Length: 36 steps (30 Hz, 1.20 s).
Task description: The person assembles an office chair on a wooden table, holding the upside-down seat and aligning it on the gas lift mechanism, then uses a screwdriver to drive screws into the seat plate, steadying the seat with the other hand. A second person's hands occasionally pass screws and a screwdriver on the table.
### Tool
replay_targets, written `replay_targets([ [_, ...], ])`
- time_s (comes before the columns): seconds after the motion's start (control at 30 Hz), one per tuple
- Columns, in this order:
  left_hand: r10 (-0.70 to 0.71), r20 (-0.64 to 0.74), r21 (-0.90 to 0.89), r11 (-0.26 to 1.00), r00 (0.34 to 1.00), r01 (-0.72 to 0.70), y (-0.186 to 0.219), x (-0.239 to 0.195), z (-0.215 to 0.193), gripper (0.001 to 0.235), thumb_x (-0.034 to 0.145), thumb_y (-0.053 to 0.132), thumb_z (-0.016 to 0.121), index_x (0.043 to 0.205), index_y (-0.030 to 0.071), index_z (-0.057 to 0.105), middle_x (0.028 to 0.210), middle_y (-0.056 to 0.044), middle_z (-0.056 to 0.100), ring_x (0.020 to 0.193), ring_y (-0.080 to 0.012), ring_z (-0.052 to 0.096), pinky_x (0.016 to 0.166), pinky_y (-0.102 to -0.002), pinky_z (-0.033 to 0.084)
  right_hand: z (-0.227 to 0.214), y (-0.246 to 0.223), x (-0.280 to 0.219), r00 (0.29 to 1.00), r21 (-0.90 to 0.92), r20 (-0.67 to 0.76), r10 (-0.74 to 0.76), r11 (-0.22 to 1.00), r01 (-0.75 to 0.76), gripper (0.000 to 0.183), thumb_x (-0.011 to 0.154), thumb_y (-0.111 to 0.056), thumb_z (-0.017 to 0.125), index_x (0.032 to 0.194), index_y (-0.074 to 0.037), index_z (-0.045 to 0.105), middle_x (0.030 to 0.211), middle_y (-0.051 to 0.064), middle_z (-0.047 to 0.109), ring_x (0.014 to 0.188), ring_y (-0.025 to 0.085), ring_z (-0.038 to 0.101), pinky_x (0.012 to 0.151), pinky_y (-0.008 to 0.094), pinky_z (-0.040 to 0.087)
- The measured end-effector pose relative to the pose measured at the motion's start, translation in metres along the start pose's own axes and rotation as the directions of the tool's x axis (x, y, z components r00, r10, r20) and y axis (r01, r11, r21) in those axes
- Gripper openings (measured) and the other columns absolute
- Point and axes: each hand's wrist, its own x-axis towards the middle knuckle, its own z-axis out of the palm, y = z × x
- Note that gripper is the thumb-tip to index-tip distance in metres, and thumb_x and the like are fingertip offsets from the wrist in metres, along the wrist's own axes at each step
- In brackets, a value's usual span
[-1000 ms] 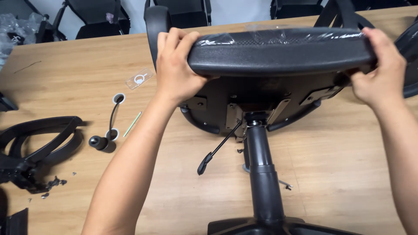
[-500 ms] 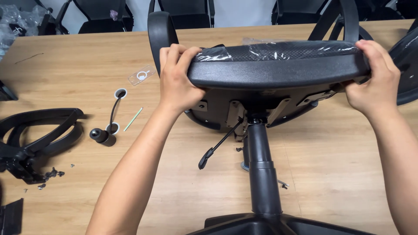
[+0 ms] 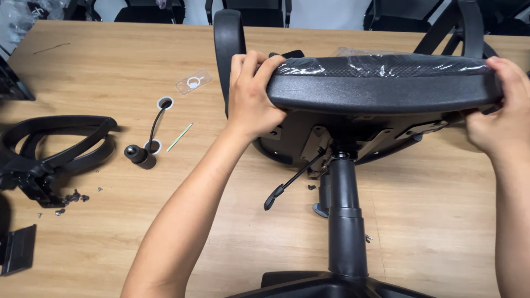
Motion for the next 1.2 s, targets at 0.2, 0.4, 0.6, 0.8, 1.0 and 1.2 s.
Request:
replay_targets([
  [0.2, -0.012, -0.010, -0.021, 1.000, 1.000, 0.012, 0.002, 0.001, -0.001, 0.064, 0.061, 0.013, 0.087, 0.121, 0.011, 0.065, 0.114, -0.008, 0.056, 0.111, -0.0328, 0.051, 0.097, -0.041, 0.049, 0.019, 0.048, -0.006, 0.999, 0.181, 0.024, 0.021, 0.983, -0.025, 0.076, 0.094, 0.013, 0.076, 0.156, -0.003, 0.036, 0.155, 0.021, 0.046, 0.139, 0.033, 0.059, 0.110, 0.042, 0.058],
  [0.4, 0.021, 0.008, -0.031, 0.999, 1.000, -0.021, 0.002, 0.002, 0.002, 0.065, 0.060, 0.008, 0.082, 0.123, 0.011, 0.066, 0.115, -0.008, 0.055, 0.111, -0.0333, 0.050, 0.097, -0.040, 0.050, -0.014, -0.004, 0.002, 0.992, 0.080, -0.074, -0.103, 0.991, 0.109, 0.081, 0.079, 0.022, 0.080, 0.148, 0.001, 0.043, 0.151, 0.022, 0.049, 0.137, 0.042, 0.058, 0.114, 0.048, 0.055],
  [0.6, 0.036, 0.028, -0.011, 0.999, 0.999, -0.036, 0.002, 0.001, 0.000, 0.063, 0.061, 0.009, 0.084, 0.121, 0.011, 0.066, 0.115, -0.009, 0.055, 0.110, -0.0336, 0.050, 0.095, -0.041, 0.050, -0.013, -0.007, -0.006, 0.996, -0.017, -0.066, -0.062, 0.998, 0.061, 0.069, 0.080, 0.008, 0.087, 0.140, -0.002, 0.053, 0.141, 0.021, 0.061, 0.129, 0.036, 0.064, 0.107, 0.040, 0.057],
  [0.8, 0.024, 0.039, -0.018, 1.000, 0.999, -0.024, -0.002, -0.005, 0.001, 0.062, 0.063, 0.009, 0.085, 0.121, 0.011, 0.066, 0.115, -0.008, 0.056, 0.110, -0.0324, 0.049, 0.095, -0.041, 0.050, -0.009, -0.009, -0.009, 0.998, -0.034, -0.050, -0.046, 0.998, 0.044, 0.067, 0.081, 0.004, 0.090, 0.138, -0.002, 0.056, 0.141, 0.020, 0.061, 0.129, 0.035, 0.065, 0.104, 0.038, 0.059],
  [1.0, 0.014, 0.046, -0.007, 1.000, 0.999, -0.014, -0.003, -0.005, -0.001, 0.061, 0.063, 0.010, 0.085, 0.120, 0.011, 0.067, 0.114, -0.007, 0.056, 0.110, -0.0319, 0.049, 0.095, -0.041, 0.050, -0.009, -0.016, -0.002, 0.995, 0.006, -0.074, -0.071, 0.997, 0.072, 0.065, 0.080, 0.007, 0.088, 0.136, -0.001, 0.056, 0.138, 0.021, 0.061, 0.127, 0.036, 0.065, 0.109, 0.041, 0.058],
  [1.2, 0.014, 0.050, -0.015, 1.000, 0.999, -0.013, -0.005, -0.005, 0.000, 0.061, 0.063, 0.012, 0.088, 0.120, 0.009, 0.066, 0.114, -0.010, 0.054, 0.110, -0.0327, 0.048, 0.094, -0.042, 0.049, -0.010, -0.016, 0.002, 0.996, 0.028, -0.061, -0.064, 0.997, 0.065, 0.061, 0.080, 0.010, 0.081, 0.134, -0.001, 0.056, 0.138, 0.021, 0.061, 0.133, 0.039, 0.064, 0.110, 0.042, 0.057],
])
